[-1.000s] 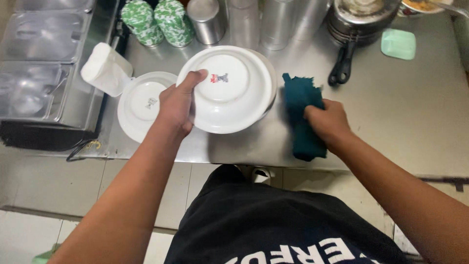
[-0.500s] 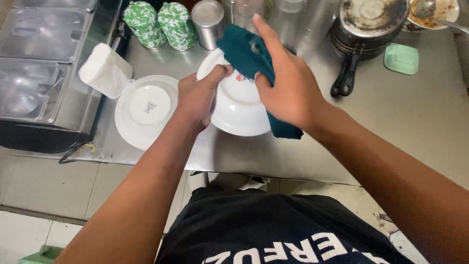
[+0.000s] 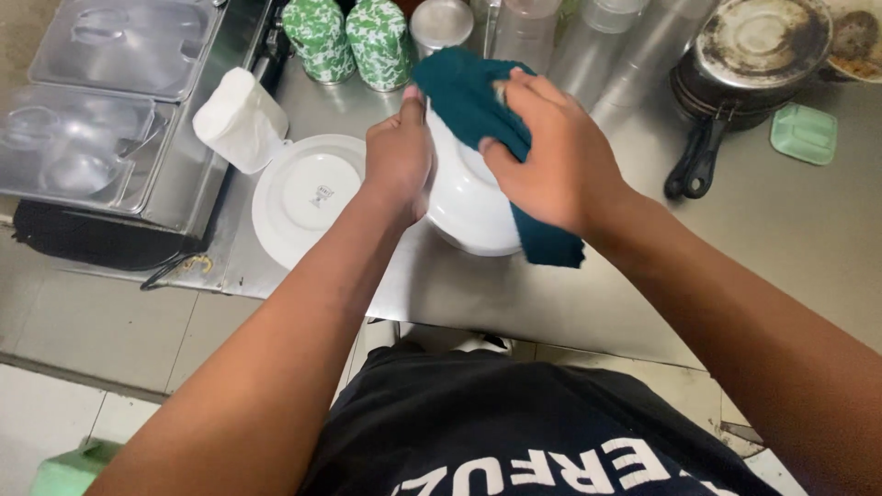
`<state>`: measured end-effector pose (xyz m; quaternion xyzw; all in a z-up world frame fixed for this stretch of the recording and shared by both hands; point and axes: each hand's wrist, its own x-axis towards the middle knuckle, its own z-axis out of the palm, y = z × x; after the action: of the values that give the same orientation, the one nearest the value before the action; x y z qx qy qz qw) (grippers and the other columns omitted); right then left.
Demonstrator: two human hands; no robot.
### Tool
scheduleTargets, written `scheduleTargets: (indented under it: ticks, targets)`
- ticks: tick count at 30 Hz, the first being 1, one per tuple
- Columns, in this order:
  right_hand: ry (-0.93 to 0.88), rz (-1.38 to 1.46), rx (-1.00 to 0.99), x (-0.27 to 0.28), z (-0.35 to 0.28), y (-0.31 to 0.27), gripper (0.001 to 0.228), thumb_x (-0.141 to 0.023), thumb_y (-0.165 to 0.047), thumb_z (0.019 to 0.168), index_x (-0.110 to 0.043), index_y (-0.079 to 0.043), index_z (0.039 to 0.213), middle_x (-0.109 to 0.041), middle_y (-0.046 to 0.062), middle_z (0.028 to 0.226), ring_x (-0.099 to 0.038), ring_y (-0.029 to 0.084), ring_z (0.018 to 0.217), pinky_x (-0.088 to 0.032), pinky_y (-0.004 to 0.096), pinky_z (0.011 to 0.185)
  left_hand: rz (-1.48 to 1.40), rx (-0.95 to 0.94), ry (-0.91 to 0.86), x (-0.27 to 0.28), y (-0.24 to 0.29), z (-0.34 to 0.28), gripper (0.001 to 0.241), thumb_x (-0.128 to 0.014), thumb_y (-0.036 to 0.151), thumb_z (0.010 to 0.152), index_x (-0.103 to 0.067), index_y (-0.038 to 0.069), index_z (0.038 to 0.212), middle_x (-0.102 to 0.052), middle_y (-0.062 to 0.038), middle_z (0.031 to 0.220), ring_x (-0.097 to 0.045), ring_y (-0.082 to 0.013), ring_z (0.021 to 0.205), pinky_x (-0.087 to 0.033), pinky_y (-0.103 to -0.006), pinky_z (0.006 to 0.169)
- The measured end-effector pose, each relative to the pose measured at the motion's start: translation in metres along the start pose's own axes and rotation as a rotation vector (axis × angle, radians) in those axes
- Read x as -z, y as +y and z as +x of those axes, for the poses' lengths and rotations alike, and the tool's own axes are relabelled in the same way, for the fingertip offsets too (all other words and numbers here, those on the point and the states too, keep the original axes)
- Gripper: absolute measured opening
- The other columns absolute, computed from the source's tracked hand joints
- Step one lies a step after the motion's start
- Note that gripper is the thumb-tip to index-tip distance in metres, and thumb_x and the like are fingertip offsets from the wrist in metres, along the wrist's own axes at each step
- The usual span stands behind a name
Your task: Wiping bowls with a cloth at a counter.
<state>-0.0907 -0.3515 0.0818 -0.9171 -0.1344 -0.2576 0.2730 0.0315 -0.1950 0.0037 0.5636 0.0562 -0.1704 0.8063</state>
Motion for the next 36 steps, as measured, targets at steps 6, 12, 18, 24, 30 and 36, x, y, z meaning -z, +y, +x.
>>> scheduleTargets:
  ticks: [6, 12, 18, 24, 30, 36]
  targets:
    - [-0.155, 0.179, -0.707, 0.008, 0.021, -0.007, 0.035, -0.064, -0.027, 0.096, -0.062, -0.006, 0.123, -0.074, 0.023, 0.111, -0.074, 0.036, 0.103, -0.055, 0.044, 0.088, -0.015, 0.095, 0.026, -0.012, 0.023, -0.018, 0.043, -0.052, 0.038, 0.101, -0.067, -0.001, 0.09, -0.07, -0.008, 0.082, -0.064, -0.0162, 0.072, -0.057, -0.0346, 0.067]
    - [0.036, -0.02, -0.202, -0.007, -0.025, -0.003, 0.041, -0.069, -0.022, 0.098, -0.063, 0.003, 0.13, -0.053, 0.032, 0.148, -0.055, 0.046, 0.133, -0.047, 0.047, 0.107, -0.064, 0.053, 0.03, -0.005, 0.003, -0.004, 0.042, -0.053, 0.037, 0.105, -0.065, 0.0, 0.089, -0.066, -0.007, 0.081, -0.059, -0.0165, 0.071, -0.055, -0.0348, 0.067]
    - [-0.067, -0.1, -0.13, -0.013, -0.003, 0.0, 0.04, -0.07, -0.029, 0.096, -0.07, -0.004, 0.127, -0.055, 0.029, 0.145, -0.05, 0.05, 0.131, -0.045, 0.049, 0.102, -0.066, 0.009, 0.015, 0.004, -0.035, 0.021, 0.045, -0.052, 0.04, 0.11, -0.063, 0.003, 0.087, -0.055, -0.003, 0.075, -0.046, -0.0153, 0.065, -0.043, -0.0346, 0.059]
    - [-0.217, 0.103, -0.759, -0.009, 0.005, 0.016, 0.04, -0.056, -0.035, 0.102, -0.058, -0.002, 0.124, -0.069, 0.028, 0.12, -0.067, 0.041, 0.112, -0.052, 0.045, 0.096, 0.106, 0.114, 0.141, -0.011, 0.0, -0.02, 0.044, -0.053, 0.039, 0.104, -0.066, 0.0, 0.088, -0.066, -0.008, 0.079, -0.058, -0.0181, 0.07, -0.054, -0.0376, 0.065]
    - [-0.018, -0.003, -0.474, -0.02, -0.037, 0.007, 0.049, -0.057, -0.027, 0.102, -0.053, 0.006, 0.137, -0.057, 0.029, 0.14, -0.058, 0.045, 0.125, -0.048, 0.048, 0.106, -0.071, 0.142, 0.121, -0.001, -0.009, -0.009, 0.041, -0.05, 0.036, 0.105, -0.067, -0.001, 0.097, -0.072, -0.01, 0.09, -0.067, -0.017, 0.076, -0.059, -0.0353, 0.073]
    - [-0.245, -0.055, -0.306, -0.02, -0.015, -0.025, 0.05, -0.056, -0.033, 0.098, -0.059, -0.007, 0.141, -0.041, 0.021, 0.158, -0.033, 0.04, 0.148, -0.026, 0.056, 0.119, -0.115, 0.034, -0.043, -0.007, -0.022, -0.014, 0.009, -0.062, 0.011, 0.095, -0.068, 0.004, 0.096, -0.07, -0.007, 0.087, -0.066, -0.0154, 0.071, -0.056, -0.0318, 0.061]
